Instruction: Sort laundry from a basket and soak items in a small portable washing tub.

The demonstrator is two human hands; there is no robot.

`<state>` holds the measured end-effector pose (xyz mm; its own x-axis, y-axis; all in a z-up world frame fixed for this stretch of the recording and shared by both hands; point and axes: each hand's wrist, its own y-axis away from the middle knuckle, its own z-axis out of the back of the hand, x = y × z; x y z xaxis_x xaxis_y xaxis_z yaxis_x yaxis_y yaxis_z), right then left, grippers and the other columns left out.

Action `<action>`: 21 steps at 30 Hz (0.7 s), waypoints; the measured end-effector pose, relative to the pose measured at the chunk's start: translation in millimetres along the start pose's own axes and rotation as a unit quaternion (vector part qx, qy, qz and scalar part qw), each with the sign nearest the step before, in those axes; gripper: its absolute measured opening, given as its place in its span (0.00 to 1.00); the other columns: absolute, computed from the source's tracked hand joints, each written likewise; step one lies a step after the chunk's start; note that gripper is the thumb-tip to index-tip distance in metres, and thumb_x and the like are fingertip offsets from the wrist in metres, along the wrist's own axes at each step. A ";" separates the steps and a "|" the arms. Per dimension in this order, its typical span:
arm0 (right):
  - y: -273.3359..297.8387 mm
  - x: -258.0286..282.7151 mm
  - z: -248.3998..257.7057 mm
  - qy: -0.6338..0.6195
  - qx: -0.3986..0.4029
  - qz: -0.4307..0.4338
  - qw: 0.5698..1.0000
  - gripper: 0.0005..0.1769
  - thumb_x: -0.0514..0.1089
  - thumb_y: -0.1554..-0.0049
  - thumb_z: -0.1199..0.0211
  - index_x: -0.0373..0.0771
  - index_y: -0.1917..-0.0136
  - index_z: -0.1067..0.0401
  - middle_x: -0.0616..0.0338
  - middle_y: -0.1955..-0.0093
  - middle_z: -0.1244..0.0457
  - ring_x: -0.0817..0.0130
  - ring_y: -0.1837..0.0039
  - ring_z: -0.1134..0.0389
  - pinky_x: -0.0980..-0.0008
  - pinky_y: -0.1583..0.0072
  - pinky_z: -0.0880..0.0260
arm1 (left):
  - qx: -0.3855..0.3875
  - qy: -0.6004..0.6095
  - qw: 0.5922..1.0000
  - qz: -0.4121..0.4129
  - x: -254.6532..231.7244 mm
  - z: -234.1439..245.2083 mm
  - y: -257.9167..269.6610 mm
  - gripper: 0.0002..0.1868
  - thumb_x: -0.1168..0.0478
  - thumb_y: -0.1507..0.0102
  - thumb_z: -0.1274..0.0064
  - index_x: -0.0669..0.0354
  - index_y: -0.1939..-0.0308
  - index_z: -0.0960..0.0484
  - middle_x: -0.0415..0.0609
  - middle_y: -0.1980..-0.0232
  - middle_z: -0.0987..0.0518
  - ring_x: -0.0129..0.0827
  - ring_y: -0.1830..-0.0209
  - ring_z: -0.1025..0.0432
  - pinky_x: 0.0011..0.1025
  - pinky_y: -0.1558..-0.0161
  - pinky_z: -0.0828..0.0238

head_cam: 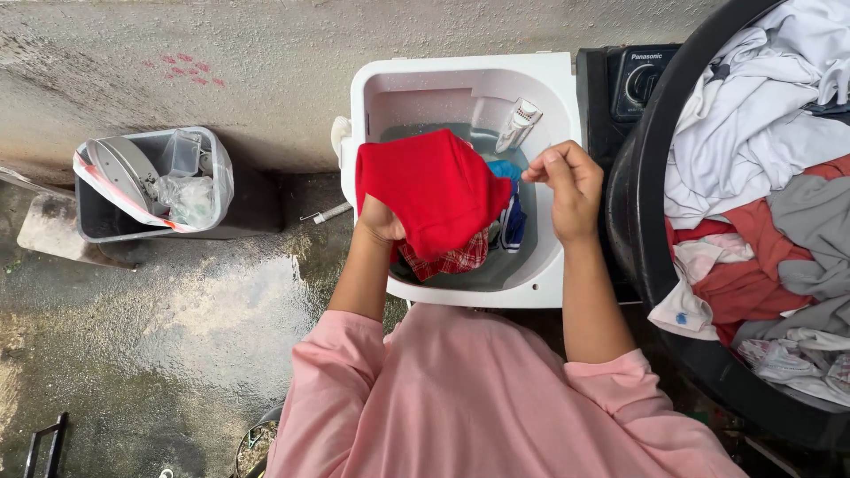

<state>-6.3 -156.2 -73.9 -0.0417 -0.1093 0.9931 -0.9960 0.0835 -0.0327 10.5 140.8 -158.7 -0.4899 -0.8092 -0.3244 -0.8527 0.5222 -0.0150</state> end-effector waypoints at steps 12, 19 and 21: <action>8.0 25.0 -50.5 -0.220 0.054 0.094 0.969 0.17 0.40 0.29 0.42 0.31 0.31 0.38 0.54 0.37 0.35 0.70 0.38 0.33 0.68 0.33 0.32 | 0.064 0.112 0.991 -0.032 5.3 -58.9 -67.2 0.36 0.37 0.24 0.69 0.60 0.23 0.36 0.55 0.22 0.33 0.51 0.24 0.35 0.50 0.24 0.39; 30.9 61.7 -25.1 -0.092 -0.157 0.331 0.926 0.07 0.41 0.27 0.42 0.39 0.41 0.38 0.61 0.53 0.38 0.83 0.61 0.43 0.84 0.59 0.41 | 0.220 0.032 0.975 0.019 -13.5 -67.0 -63.7 0.34 0.40 0.27 0.73 0.57 0.25 0.38 0.54 0.23 0.33 0.54 0.25 0.34 0.56 0.26 0.38; 42.1 40.5 -14.3 0.035 -0.164 0.213 0.963 0.10 0.40 0.29 0.41 0.36 0.39 0.38 0.60 0.52 0.36 0.78 0.58 0.39 0.79 0.57 0.38 | 0.018 -0.184 0.979 0.091 -1.6 -0.6 -54.3 0.26 0.55 0.27 0.63 0.70 0.31 0.26 0.64 0.36 0.21 0.51 0.44 0.23 0.57 0.35 0.28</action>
